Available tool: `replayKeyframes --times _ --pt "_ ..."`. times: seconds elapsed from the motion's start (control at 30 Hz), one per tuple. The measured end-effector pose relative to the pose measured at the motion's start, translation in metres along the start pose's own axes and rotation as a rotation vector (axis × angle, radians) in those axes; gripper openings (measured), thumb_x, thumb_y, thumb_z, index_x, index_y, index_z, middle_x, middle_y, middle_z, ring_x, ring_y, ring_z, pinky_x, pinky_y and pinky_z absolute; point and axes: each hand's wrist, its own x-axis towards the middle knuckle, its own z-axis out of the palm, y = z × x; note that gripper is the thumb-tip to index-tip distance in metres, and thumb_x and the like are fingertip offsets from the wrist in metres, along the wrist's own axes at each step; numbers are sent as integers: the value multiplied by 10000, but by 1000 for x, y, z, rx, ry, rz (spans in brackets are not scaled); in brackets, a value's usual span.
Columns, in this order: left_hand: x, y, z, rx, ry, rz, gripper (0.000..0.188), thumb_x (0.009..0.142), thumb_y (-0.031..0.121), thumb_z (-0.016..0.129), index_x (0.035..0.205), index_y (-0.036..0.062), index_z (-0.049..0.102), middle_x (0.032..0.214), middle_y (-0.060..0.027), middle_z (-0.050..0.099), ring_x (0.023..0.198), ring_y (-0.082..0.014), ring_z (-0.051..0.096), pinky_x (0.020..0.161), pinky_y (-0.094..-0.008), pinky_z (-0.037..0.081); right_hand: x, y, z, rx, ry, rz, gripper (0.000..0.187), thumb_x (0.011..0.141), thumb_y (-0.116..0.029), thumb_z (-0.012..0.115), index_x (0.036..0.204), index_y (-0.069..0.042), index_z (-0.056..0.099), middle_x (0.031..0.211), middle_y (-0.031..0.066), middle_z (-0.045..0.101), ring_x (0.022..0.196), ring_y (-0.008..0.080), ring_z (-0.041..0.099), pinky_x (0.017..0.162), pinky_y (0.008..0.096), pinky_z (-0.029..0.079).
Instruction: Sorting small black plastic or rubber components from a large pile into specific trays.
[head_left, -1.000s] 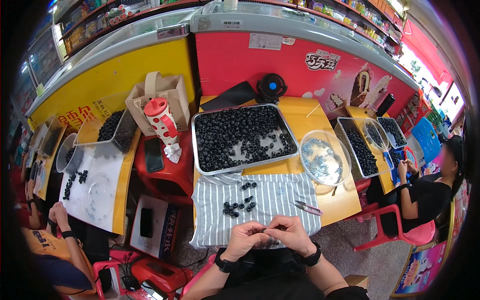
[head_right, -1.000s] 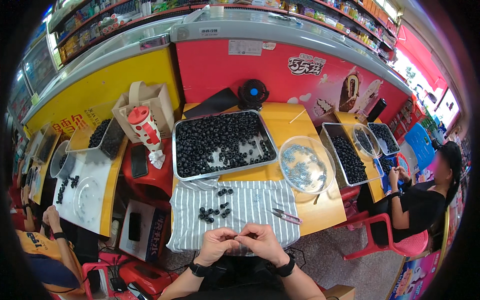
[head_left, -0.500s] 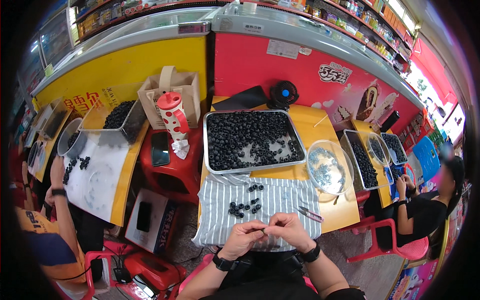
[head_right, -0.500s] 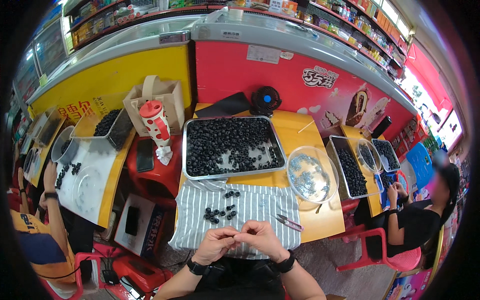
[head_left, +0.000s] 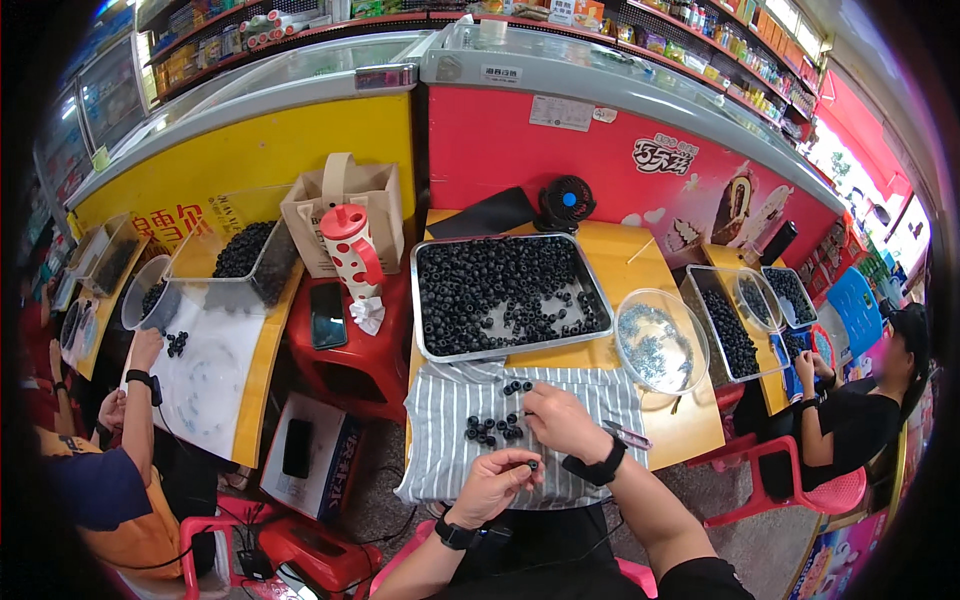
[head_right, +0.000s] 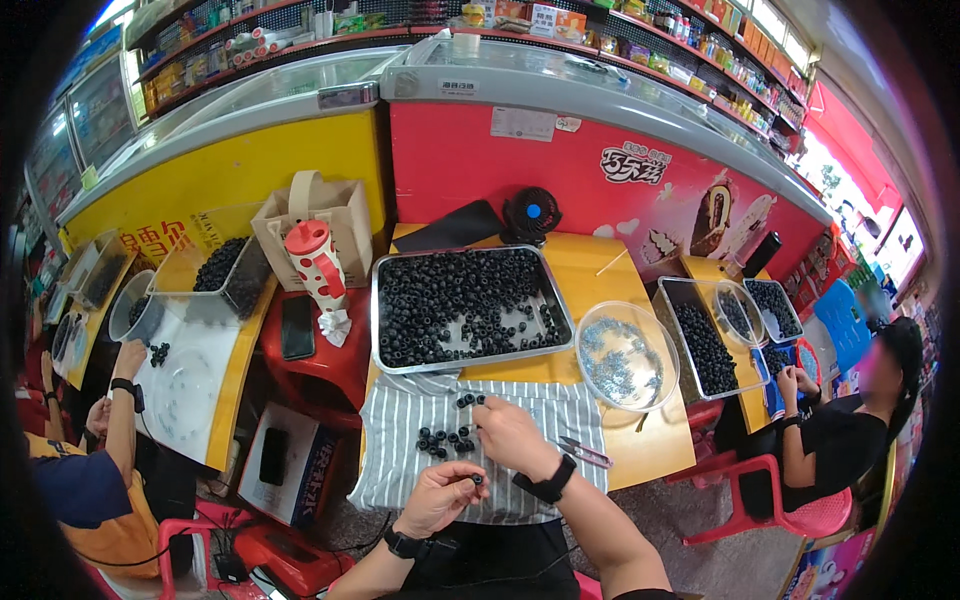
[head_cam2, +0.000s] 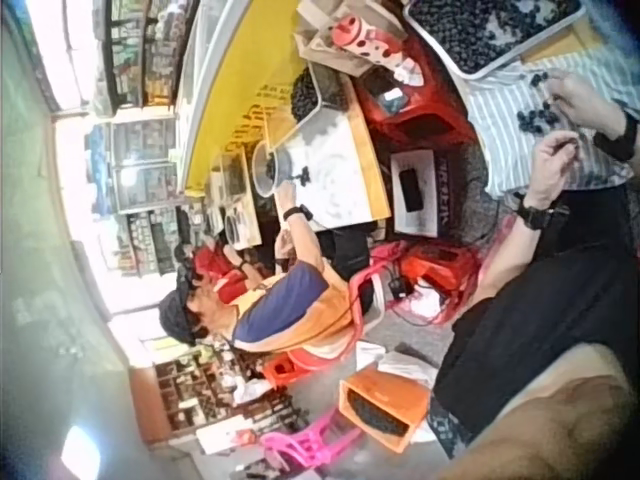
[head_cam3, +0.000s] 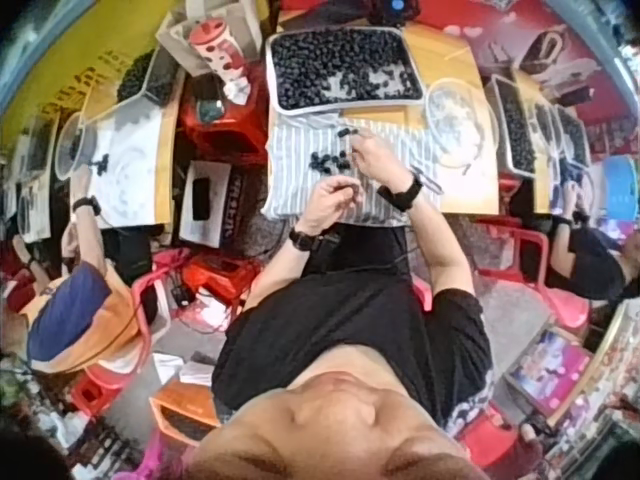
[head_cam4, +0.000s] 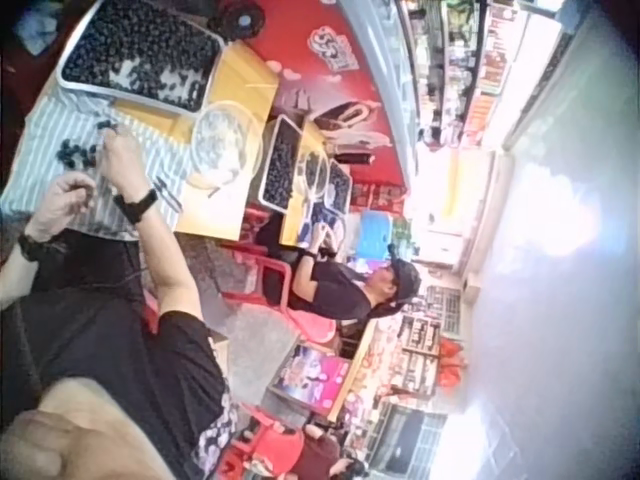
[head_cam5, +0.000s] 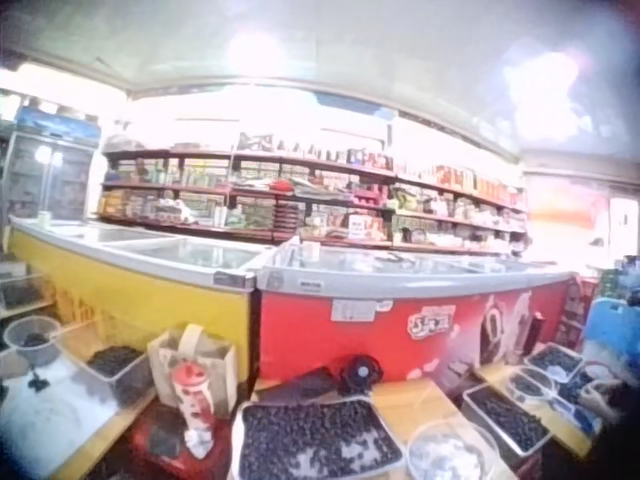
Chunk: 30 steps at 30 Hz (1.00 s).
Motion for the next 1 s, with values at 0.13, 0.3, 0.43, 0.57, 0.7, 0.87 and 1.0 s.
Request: replayKeyframes --times 0.13,0.3,0.43,0.57,0.7,0.87,1.0 --pt "-2 -2 -3 20 25 8 215 905 39 625 1110 -26 626 1011 -119 667 882 -190 665 726 -253 536 -31 -19 -23 324 -22 266 126 768 -34 633 890 -4 643 764 168 610 684 347 619 605 389 488" --pt "0 -1 0 44 47 6 215 899 39 628 1105 -25 627 1029 -119 656 887 -194 661 725 -263 535 -64 -10 -13 363 115 222 98 801 -30 627 889 7 646 788 178 627 725 349 629 635 377 495" --pt "1 -2 -1 41 47 23 216 897 21 618 1107 -33 621 1030 -124 653 868 -198 657 726 -264 533 -67 -8 -11 223 215 231 61 804 -27 621 859 -2 635 798 164 602 747 363 608 647 415 482" --pt "2 0 0 58 53 6 215 904 18 606 1111 -36 616 1019 -134 652 866 -202 655 725 -266 531 -56 -14 -8 136 180 160 64 788 -56 639 834 -20 614 784 160 559 731 363 588 642 437 476" --pt "0 -1 -3 40 54 19 214 907 15 599 1113 -40 614 1010 -145 653 869 -205 653 724 -268 528 -47 -22 7 -38 149 159 88 761 -80 647 799 -43 577 785 153 537 720 364 578 623 459 476" --pt "1 -1 0 35 43 28 218 910 20 600 1116 -49 610 1010 -148 655 866 -209 658 724 -268 527 -49 -15 15 -71 197 201 85 742 -44 636 813 -40 590 799 163 582 714 382 591 601 447 487" --pt "0 -2 -1 23 51 34 222 908 18 604 1120 -48 612 1011 -147 657 873 -207 656 728 -266 527 -61 -18 -5 487 151 365 120 795 -10 660 909 14 630 778 125 637 679 190 625 611 263 484"
